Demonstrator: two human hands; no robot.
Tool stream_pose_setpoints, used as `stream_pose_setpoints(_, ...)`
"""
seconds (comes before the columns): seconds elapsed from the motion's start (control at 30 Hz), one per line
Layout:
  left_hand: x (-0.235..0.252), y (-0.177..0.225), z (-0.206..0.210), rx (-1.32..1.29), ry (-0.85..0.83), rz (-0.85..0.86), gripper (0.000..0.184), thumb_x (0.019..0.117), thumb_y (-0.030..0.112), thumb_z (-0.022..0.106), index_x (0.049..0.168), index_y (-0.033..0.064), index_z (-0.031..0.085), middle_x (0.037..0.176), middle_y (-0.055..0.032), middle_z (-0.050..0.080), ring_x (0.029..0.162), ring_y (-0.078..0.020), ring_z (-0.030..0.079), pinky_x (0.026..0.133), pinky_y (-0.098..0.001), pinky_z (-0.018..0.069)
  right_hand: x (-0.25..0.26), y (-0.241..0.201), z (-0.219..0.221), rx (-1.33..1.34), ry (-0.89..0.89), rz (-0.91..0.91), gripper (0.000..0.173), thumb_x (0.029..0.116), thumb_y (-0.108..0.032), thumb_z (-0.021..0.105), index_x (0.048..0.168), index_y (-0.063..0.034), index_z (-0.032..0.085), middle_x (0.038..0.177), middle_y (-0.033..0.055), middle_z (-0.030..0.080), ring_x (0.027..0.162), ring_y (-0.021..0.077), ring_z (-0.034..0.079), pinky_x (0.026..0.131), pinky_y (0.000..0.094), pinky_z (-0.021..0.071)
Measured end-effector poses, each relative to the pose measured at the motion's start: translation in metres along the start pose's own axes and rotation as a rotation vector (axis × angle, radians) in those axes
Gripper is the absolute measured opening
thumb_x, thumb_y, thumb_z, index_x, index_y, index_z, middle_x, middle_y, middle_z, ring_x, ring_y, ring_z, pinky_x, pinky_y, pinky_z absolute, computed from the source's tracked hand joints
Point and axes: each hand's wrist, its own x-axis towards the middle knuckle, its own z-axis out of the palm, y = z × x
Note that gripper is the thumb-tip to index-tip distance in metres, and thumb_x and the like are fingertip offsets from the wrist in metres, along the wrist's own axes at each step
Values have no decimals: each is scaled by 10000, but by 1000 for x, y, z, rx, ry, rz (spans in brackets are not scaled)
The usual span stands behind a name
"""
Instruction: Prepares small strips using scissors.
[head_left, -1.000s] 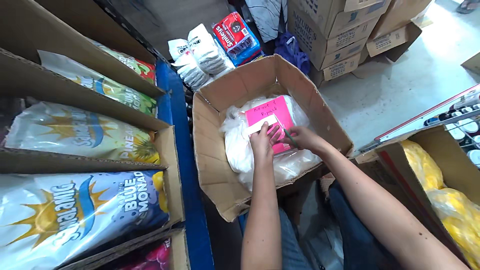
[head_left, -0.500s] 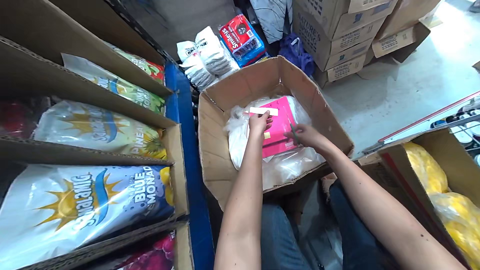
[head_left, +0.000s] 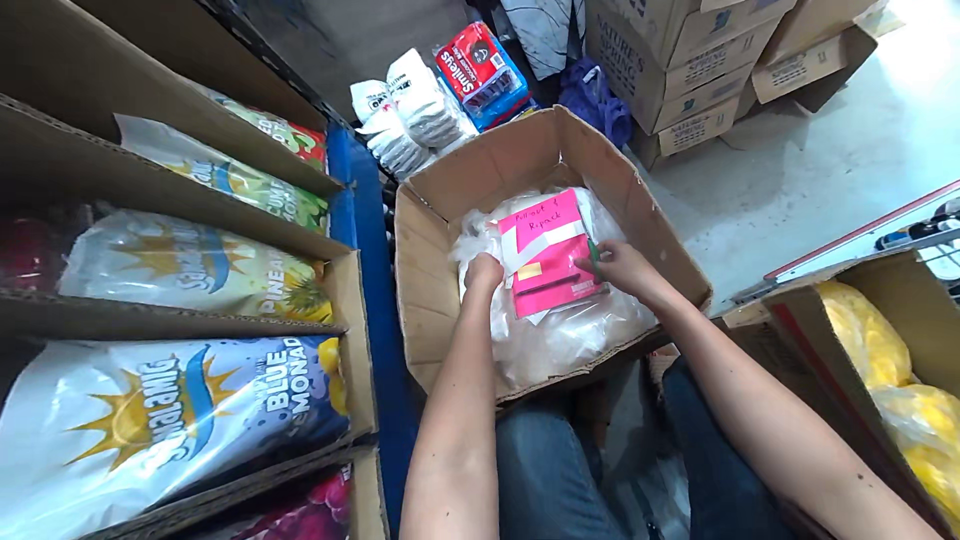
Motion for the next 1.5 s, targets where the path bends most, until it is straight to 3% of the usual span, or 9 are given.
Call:
stream_pose_setpoints(0.17, 7, -18, 31, -467, -97, -136, 506, 1006, 63, 573, 1482, -43, 438, 1399, -288, 537, 1220, -363, 587, 1009, -482, 482, -2, -2, -1, -20, 5, 4, 438, 994, -313, 693, 1259, 20, 590, 1008, 163, 681, 845, 206, 640, 836, 401, 514)
stream_pose_setpoints(0.27, 3, -19, 33, -648, -85, -225, 496, 1005, 23, 562, 1486, -3, 439, 1367, -243, 563, 1112, -267, 628, 934, -377, 516, -1, -1, -1, -52, -14, 13, 454, 994, -326, 692, 1275, 14, 586, 1013, 159, 684, 858, 211, 640, 846, 414, 510)
stream_pose_setpoints(0.37, -2, -20, 27, -679, -104, -289, 465, 998, -2, 562, 1453, 10, 470, 1192, -177, 612, 860, -145, 612, 766, -258, 518, 0, 0, -1, -102, -40, 24, 490, 988, -344, 694, 1301, 14, 574, 1060, 179, 684, 922, 249, 655, 886, 449, 509)
stream_pose_setpoints(0.43, -8, -20, 20, -665, -159, -295, 454, 1006, 18, 563, 1449, 17, 465, 1128, -148, 614, 795, -111, 590, 724, -231, 507, 0, 2, -1, -122, -39, 26, 508, 982, -358, 701, 1305, 13, 576, 1079, 191, 687, 956, 273, 666, 913, 475, 510)
stream_pose_setpoints(0.57, -43, -11, -4, -580, -247, -185, 472, 1015, 71, 598, 1457, 25, 442, 1136, -137, 633, 832, -91, 615, 761, -233, 516, -1, 2, -2, -115, -23, 7, 519, 983, -357, 697, 1319, 19, 574, 1093, 200, 686, 984, 292, 665, 932, 489, 504)
stream_pose_setpoints(0.7, -104, 15, -27, -663, -153, 0, 418, 989, 33, 632, 1383, -2, 497, 1081, -140, 658, 866, -123, 653, 767, -269, 537, -2, 0, -2, -6, -7, -74, 491, 994, -297, 691, 1337, 26, 552, 1052, 184, 697, 929, 254, 672, 898, 454, 522)
stream_pose_setpoints(0.93, -131, 63, -13, -1252, 125, 211, 320, 975, -14, 629, 1281, 1, 534, 947, -85, 670, 763, -123, 681, 692, -276, 579, -16, -1, -8, 89, -384, -195, 402, 1045, -342, 587, 1280, -19, 538, 868, 15, 645, 652, 29, 506, 610, 225, 411)
stream_pose_setpoints(1.1, -133, 75, 13, -1493, 100, 221, 272, 1002, -29, 574, 1266, -25, 510, 993, -106, 658, 821, -160, 705, 742, -302, 603, -19, 0, -6, 45, -483, -233, 427, 1026, -343, 609, 1293, -24, 511, 886, 19, 633, 684, 41, 528, 631, 232, 428)
stream_pose_setpoints(1.5, -141, 71, 10, -1469, 53, 237, 229, 982, -48, 596, 1200, 2, 547, 919, -78, 674, 783, -153, 711, 702, -301, 609, -16, -4, -3, 24, -447, -296, 443, 990, -302, 667, 1269, 16, 536, 945, 39, 631, 756, 32, 560, 711, 224, 474)
